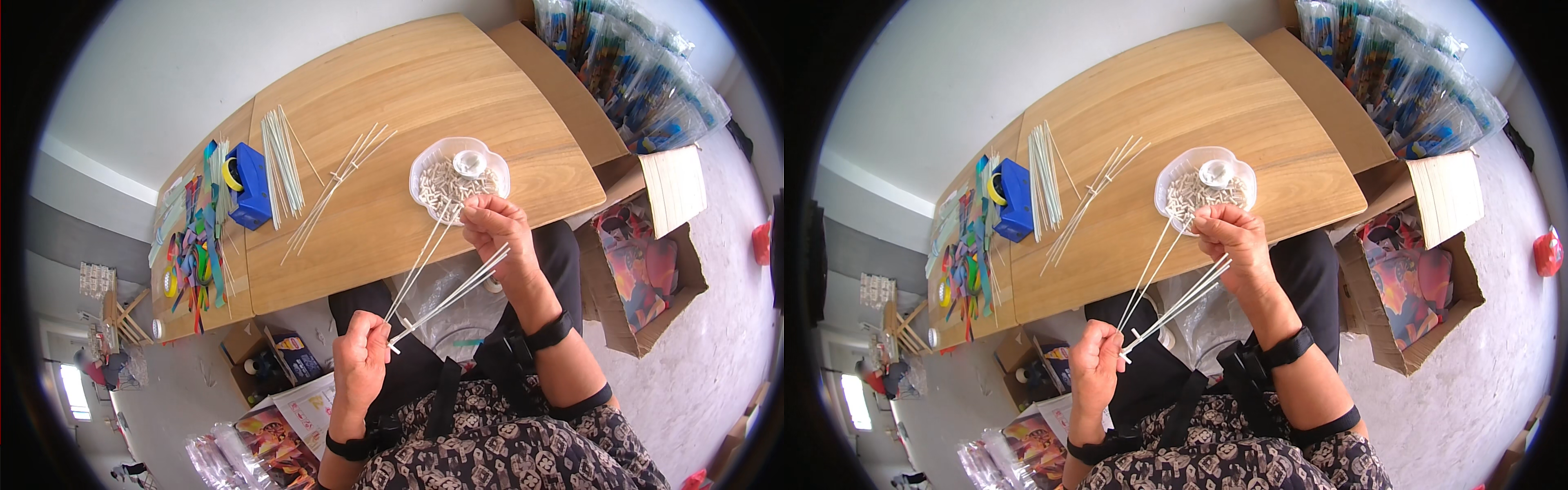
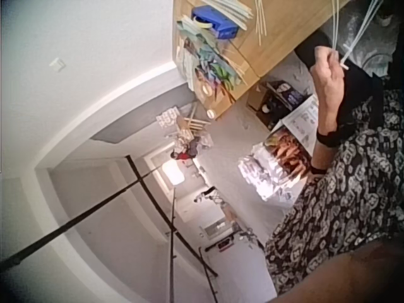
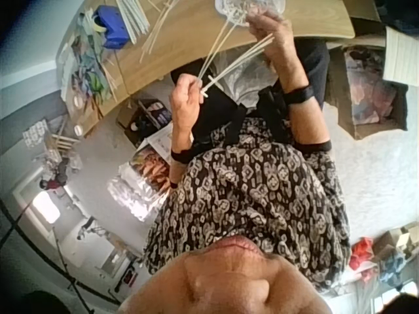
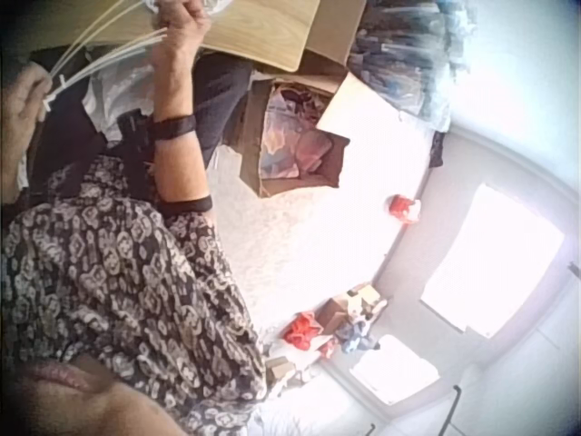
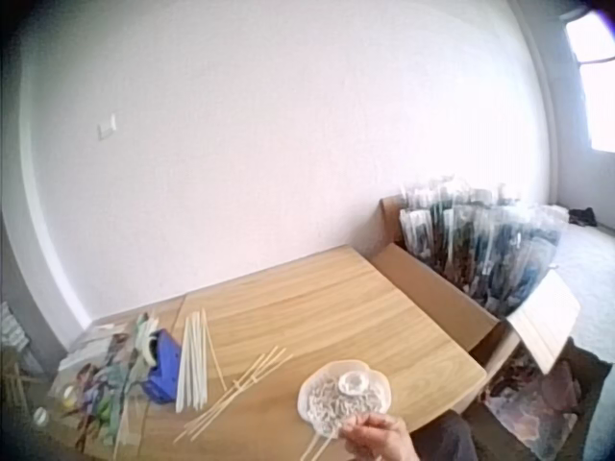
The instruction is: Threading plastic rings onto white plastic sticks and organizing the assembled bundles into a box.
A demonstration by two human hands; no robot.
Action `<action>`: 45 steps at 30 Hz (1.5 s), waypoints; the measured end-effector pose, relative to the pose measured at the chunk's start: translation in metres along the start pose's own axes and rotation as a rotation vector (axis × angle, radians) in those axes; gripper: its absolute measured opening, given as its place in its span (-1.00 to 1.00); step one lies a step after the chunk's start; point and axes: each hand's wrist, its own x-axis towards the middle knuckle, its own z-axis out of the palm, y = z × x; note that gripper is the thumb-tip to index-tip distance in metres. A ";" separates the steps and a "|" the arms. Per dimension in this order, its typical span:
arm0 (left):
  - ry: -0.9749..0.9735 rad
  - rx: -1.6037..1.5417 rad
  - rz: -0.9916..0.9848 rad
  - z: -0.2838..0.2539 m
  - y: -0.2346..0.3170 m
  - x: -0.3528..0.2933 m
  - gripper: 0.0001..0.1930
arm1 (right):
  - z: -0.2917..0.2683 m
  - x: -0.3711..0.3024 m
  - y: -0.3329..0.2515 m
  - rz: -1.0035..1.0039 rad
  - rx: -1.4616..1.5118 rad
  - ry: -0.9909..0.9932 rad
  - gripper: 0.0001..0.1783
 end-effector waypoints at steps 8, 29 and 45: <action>-0.111 -0.050 -0.001 -0.004 0.002 -0.001 -0.88 | -0.016 -0.003 -0.006 0.343 0.024 -0.234 -0.95; -0.006 -0.015 -0.036 -0.001 -0.002 -0.001 -0.89 | 0.031 -0.009 -0.001 0.216 0.455 0.177 -0.72; -0.007 0.027 -0.008 -0.001 0.001 0.002 -0.88 | 0.015 -0.004 0.007 0.179 0.138 -0.038 -0.91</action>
